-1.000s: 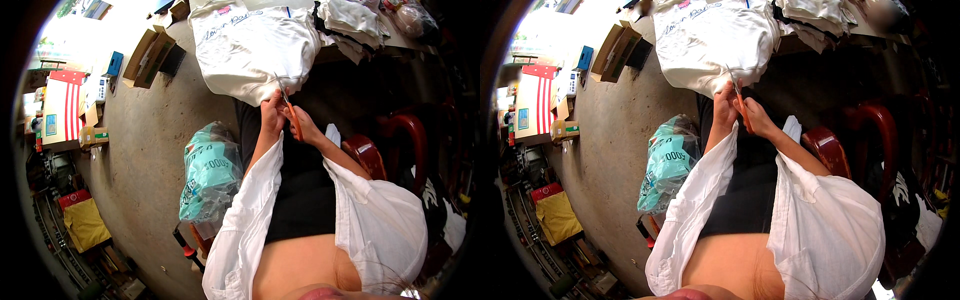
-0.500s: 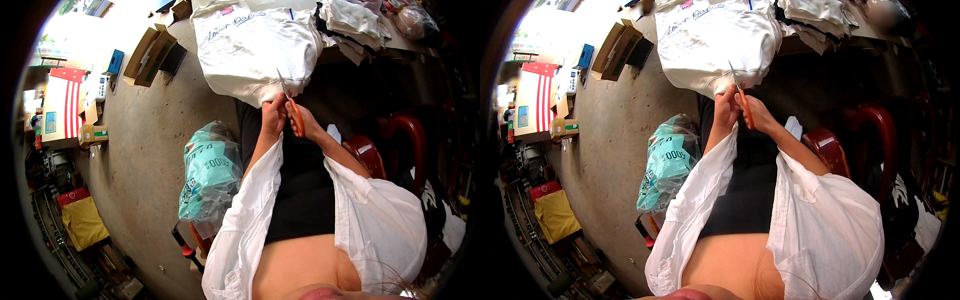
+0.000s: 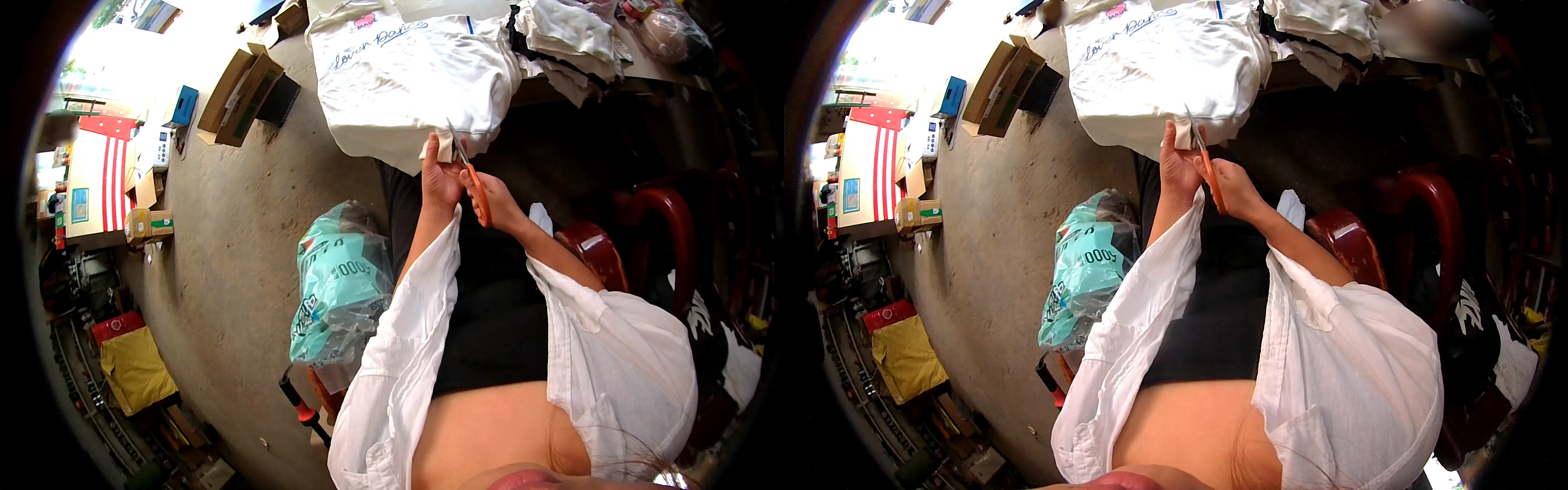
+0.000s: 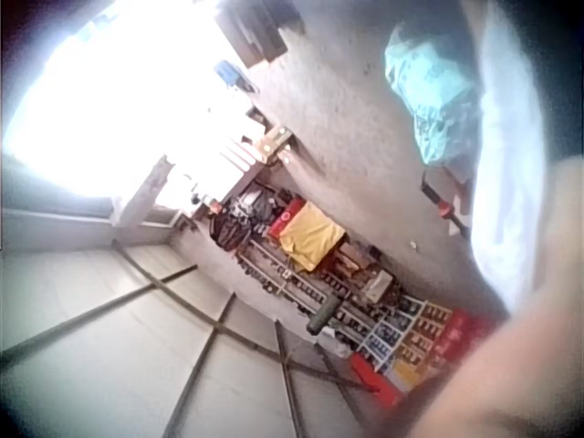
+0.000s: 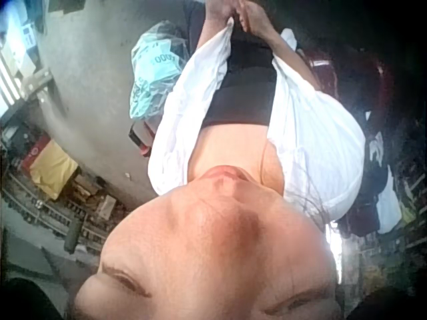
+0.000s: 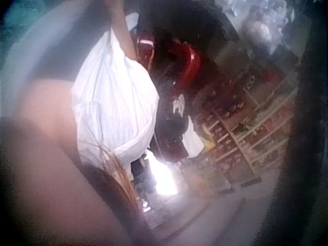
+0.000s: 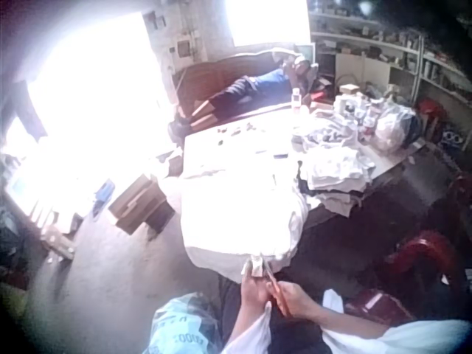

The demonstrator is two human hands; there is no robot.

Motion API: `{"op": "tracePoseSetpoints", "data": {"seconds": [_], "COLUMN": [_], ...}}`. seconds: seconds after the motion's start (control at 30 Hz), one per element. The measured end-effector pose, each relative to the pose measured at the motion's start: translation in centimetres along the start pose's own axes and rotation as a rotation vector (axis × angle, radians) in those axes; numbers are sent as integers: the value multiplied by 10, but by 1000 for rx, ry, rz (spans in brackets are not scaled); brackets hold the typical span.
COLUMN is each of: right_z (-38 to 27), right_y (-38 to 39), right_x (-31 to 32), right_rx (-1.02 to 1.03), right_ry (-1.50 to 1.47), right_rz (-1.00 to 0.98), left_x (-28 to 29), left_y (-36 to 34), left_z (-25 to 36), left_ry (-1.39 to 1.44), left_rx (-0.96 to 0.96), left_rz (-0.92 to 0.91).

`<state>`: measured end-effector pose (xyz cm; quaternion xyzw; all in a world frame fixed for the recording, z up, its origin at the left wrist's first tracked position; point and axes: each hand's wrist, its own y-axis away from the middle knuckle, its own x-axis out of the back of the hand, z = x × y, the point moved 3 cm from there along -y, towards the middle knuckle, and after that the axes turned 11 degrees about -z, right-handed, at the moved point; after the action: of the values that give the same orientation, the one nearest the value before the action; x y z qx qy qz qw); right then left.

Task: The person uses orange-handled scissors to cut a white fabric garment laid on a table. They repeatedly trim the edges and corners of the fabric, adjusting its position to access different sections. The person holds the fabric with one hand while cutting with the other, creating a pile of cut fabric pieces on the table.

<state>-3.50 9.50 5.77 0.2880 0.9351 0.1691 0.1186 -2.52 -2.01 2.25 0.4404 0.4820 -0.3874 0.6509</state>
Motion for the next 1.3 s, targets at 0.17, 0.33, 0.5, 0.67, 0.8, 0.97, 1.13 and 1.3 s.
{"op": "tracePoseSetpoints", "data": {"seconds": [0.17,0.33,0.5,0.67,0.8,0.97,1.13,1.3], "right_z": [-2,-7,-8,-3,-4,0,-5,-5], "right_y": [1,-9,-12,-12,-9,-15,-21,-21], "right_x": [1,5,0,-1,0,2,5,4], "right_rx": [-26,-99,-59,-39,-56,-120,-180,-140], "right_ry": [-56,-222,-168,-190,-162,-274,-304,-276], "right_rz": [-16,-32,-54,-52,-49,-96,-148,-81], "left_x": [11,8,7,11,13,7,23,21], "left_y": [-16,-6,-1,-2,-3,1,-1,-1], "left_z": [-4,-2,3,0,-3,0,10,2], "left_ry": [-111,-248,-253,-192,-155,-275,-356,-280], "left_rx": [-54,62,52,61,17,49,139,110], "left_rz": [76,-32,-68,-77,-48,-76,-214,-144]}}
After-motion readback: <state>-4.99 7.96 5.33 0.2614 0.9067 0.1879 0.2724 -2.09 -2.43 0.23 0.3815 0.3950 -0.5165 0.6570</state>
